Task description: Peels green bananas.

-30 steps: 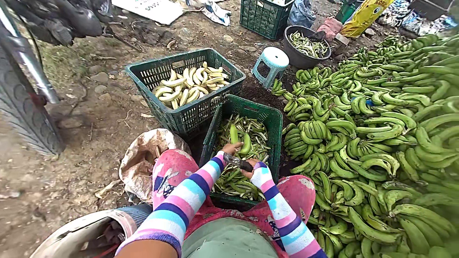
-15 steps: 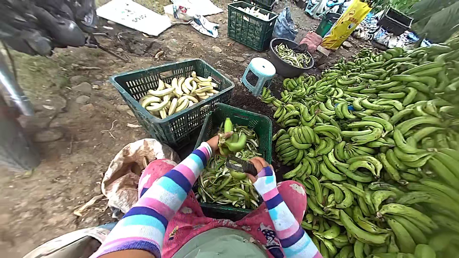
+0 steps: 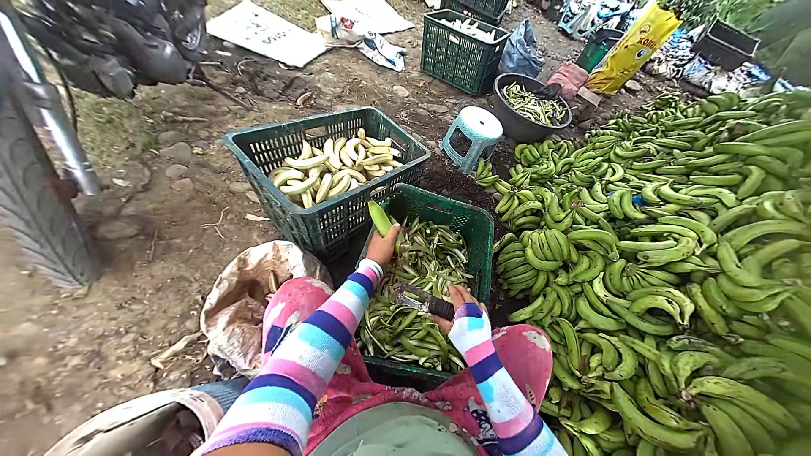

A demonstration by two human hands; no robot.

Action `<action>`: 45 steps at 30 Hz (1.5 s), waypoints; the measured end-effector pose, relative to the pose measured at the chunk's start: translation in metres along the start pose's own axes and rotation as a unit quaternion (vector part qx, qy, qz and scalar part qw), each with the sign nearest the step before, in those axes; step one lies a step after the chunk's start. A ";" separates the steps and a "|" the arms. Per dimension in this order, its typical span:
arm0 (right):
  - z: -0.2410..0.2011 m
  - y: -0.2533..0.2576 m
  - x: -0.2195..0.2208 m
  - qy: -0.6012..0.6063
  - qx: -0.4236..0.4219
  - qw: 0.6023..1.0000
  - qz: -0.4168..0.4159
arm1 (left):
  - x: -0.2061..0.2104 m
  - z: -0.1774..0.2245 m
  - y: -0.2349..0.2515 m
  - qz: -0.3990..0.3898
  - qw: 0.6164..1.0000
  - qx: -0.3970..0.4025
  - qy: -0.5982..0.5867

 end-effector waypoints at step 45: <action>0.023 0.041 0.100 0.414 0.133 0.898 -0.066 | 0.019 0.007 -0.066 -0.010 0.952 0.197 -0.235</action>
Point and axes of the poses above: each hand's wrist, its own y-axis towards the middle knuckle, its own x-axis out of the palm, z = x × y, the point moved 9 cm from there along y, towards the middle knuckle, and after that the axes turned 2 degrees about -x, right-handed, at the moved point
